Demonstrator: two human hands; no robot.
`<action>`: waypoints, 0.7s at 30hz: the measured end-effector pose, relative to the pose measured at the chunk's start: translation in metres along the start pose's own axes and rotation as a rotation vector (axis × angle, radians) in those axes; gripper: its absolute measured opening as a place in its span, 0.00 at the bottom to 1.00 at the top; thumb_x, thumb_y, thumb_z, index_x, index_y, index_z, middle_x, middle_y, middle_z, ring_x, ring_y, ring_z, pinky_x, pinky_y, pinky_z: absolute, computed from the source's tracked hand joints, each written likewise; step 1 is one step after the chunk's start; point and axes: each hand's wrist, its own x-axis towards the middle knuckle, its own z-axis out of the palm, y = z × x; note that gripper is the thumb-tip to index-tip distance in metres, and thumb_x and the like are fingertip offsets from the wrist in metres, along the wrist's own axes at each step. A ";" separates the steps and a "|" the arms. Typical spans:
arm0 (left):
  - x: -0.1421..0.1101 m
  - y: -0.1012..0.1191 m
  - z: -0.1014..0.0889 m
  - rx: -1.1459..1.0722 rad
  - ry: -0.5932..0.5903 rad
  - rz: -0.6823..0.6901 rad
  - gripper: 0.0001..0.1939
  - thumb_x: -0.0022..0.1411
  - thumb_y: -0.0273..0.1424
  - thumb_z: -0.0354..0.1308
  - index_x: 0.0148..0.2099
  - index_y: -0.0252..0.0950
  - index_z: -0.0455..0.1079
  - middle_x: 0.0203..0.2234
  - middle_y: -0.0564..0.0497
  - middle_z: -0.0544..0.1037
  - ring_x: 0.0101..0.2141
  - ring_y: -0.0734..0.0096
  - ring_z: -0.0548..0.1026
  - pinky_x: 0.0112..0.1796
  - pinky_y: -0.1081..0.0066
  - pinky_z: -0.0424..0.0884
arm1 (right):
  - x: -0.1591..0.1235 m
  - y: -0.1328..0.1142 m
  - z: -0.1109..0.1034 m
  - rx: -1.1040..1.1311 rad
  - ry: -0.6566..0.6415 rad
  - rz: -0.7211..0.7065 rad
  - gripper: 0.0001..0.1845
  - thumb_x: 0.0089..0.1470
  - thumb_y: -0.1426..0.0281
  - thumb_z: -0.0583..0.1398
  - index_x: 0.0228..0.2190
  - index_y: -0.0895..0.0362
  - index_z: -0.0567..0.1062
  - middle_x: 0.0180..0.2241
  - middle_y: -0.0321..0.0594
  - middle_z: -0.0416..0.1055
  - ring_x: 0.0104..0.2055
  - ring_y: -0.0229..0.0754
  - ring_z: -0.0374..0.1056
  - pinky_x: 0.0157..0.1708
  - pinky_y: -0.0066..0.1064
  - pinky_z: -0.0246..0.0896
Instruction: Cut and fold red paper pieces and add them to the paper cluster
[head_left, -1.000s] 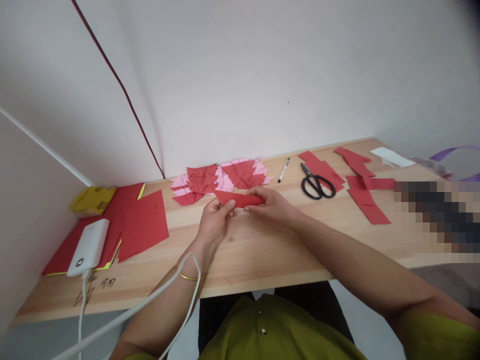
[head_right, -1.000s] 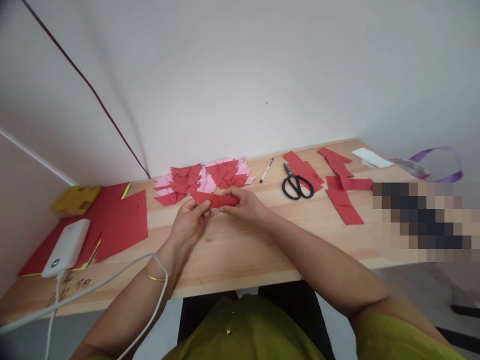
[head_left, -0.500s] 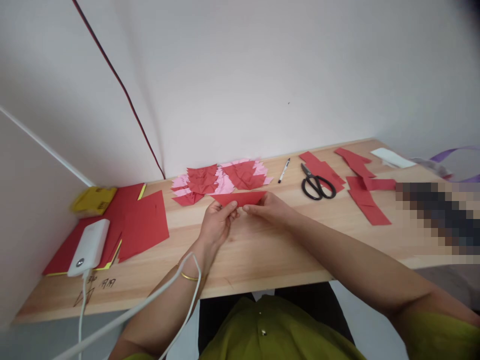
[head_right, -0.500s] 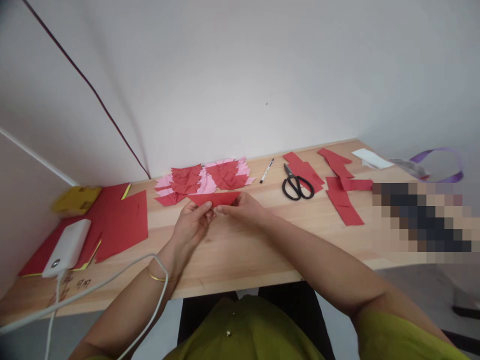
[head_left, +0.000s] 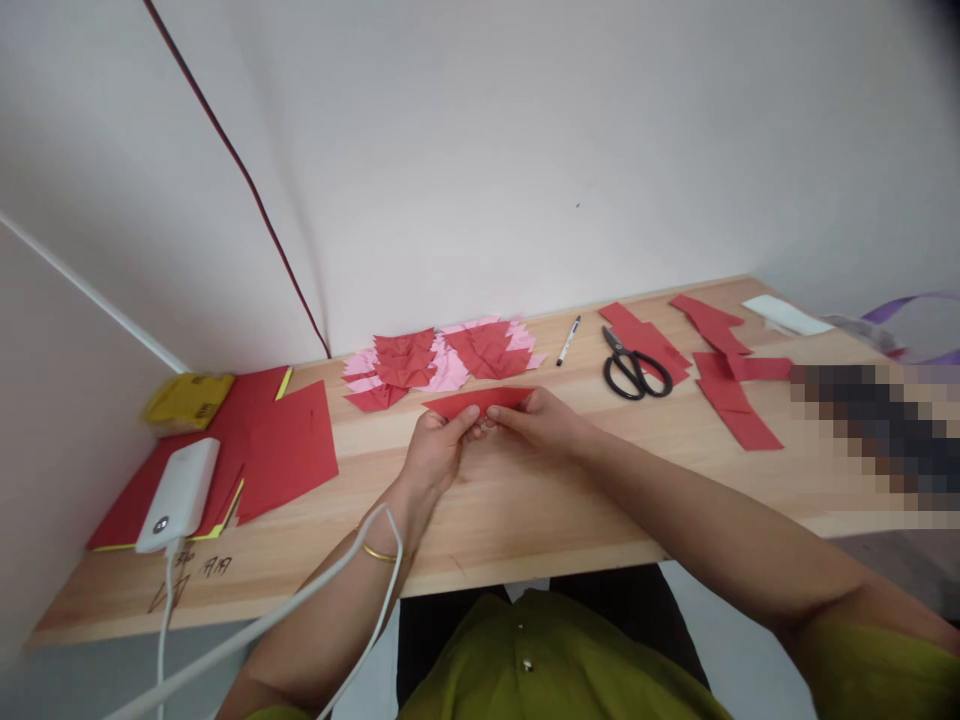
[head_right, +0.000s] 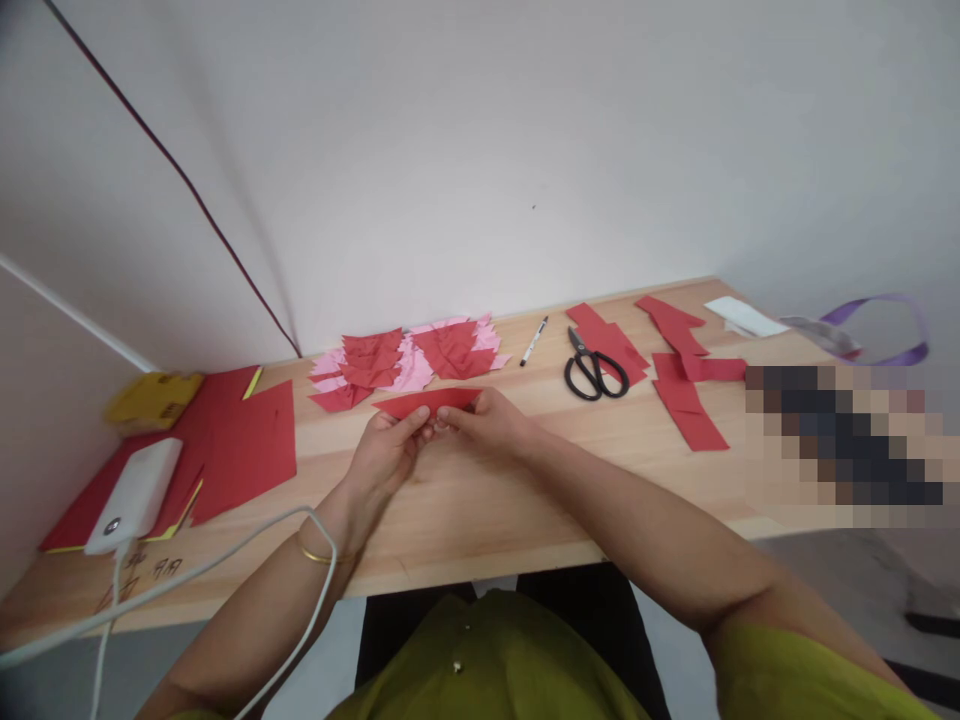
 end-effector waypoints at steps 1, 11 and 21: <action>0.000 0.001 0.000 -0.005 -0.009 0.002 0.11 0.45 0.31 0.68 0.28 0.29 0.74 0.21 0.49 0.76 0.24 0.76 0.72 0.28 0.74 0.68 | 0.000 0.001 0.000 -0.008 0.002 0.010 0.19 0.52 0.55 0.58 0.31 0.59 0.77 0.29 0.39 0.75 0.32 0.39 0.69 0.35 0.30 0.63; -0.001 0.002 0.001 -0.004 0.010 -0.004 0.11 0.44 0.30 0.69 0.29 0.29 0.74 0.20 0.50 0.76 0.22 0.78 0.70 0.27 0.75 0.69 | 0.002 0.001 0.000 0.005 0.002 -0.007 0.20 0.48 0.53 0.61 0.30 0.59 0.77 0.29 0.41 0.75 0.34 0.42 0.69 0.35 0.32 0.63; 0.001 0.004 -0.002 -0.081 0.000 -0.033 0.11 0.46 0.32 0.68 0.30 0.28 0.74 0.23 0.47 0.77 0.24 0.76 0.72 0.30 0.74 0.69 | 0.005 0.003 0.000 0.016 -0.009 0.003 0.23 0.51 0.52 0.57 0.30 0.60 0.77 0.30 0.42 0.76 0.31 0.39 0.69 0.35 0.32 0.64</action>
